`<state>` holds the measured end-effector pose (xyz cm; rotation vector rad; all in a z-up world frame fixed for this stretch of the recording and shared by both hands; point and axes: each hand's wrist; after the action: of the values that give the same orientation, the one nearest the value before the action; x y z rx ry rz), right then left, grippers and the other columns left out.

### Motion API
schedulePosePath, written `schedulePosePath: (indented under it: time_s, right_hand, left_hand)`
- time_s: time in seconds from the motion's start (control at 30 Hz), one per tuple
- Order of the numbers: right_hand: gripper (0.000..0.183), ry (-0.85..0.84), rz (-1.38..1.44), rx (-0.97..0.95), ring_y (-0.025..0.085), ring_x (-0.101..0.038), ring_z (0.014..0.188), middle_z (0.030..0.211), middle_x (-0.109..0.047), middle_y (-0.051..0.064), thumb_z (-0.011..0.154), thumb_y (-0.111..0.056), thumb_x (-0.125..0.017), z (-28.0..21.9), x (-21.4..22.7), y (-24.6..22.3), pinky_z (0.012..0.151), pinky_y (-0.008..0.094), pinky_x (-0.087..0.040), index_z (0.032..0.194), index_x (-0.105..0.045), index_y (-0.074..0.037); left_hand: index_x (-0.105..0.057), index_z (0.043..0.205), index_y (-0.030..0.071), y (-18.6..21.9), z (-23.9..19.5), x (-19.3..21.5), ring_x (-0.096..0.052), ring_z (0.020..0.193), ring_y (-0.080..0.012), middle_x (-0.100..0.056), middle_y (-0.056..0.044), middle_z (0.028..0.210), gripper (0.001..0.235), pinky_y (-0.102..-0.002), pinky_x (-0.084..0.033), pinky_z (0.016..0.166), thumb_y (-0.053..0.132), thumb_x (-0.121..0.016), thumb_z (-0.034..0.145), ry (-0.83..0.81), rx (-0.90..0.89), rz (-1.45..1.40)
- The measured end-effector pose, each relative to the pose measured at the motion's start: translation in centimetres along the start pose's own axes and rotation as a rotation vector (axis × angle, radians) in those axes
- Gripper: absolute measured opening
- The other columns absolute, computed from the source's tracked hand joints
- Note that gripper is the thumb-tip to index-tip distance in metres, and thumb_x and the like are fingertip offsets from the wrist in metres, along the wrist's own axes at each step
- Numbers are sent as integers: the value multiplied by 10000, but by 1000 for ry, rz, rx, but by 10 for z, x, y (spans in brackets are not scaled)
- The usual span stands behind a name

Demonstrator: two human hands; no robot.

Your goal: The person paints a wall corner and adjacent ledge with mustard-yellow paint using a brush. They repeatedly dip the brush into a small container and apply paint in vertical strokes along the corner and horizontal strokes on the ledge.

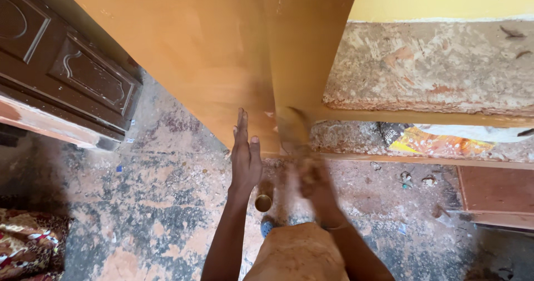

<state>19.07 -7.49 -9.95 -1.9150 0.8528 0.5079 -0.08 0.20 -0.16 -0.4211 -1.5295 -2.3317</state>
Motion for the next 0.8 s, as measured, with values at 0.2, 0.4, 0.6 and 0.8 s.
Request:
schedulePosePath:
  time_s: [0.2,0.4,0.6,0.8]
  right_hand:
    - [447,47,-241,490,21,-383,555,976,-605,35,1041,-39,-466,-61,79,-78,449,197,-341,1454,-497,-207]
    - [464,177,-252,713,43,-403,589,1029,-572,48,1048,-32,-443,-97,36,-85,484,200,-355,1477,-390,-200]
    - [588,-260,-537,1079,61,-466,681,1001,-544,13,1057,19,-471,-112,-53,-108,535,199,-420,1599,-325,-157]
    - [467,-393,-724,1014,41,-440,652,1513,-433,89,1080,-23,-456,-52,-79,-95,490,184,-404,1522,-324,-98]
  left_hand:
    - [-281,1622,41,-13,11,-16,-278,1556,-372,-334,-208,1674,676,-463,-213,1279,479,-253,1107,-110,46,-118]
    - [-355,1578,2,-16,14,-34,-388,1523,-347,-427,-221,1616,661,-401,-292,1236,453,-319,1096,-186,101,-272]
    - [-342,1572,-32,-36,16,-46,-338,1541,-300,-391,-208,1641,606,-377,-241,1248,360,-313,1111,-175,127,-370]
    - [-310,1580,-36,-54,14,-56,-241,1581,-284,-314,-191,1682,610,-367,-160,1269,354,-326,1111,-174,123,-593]
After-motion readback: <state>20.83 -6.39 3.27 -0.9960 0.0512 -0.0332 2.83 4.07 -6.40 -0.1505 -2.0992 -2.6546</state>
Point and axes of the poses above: each hand's wrist, its own z-axis towards the middle knuckle, its own x-axis out of the back of the hand, y = z × x
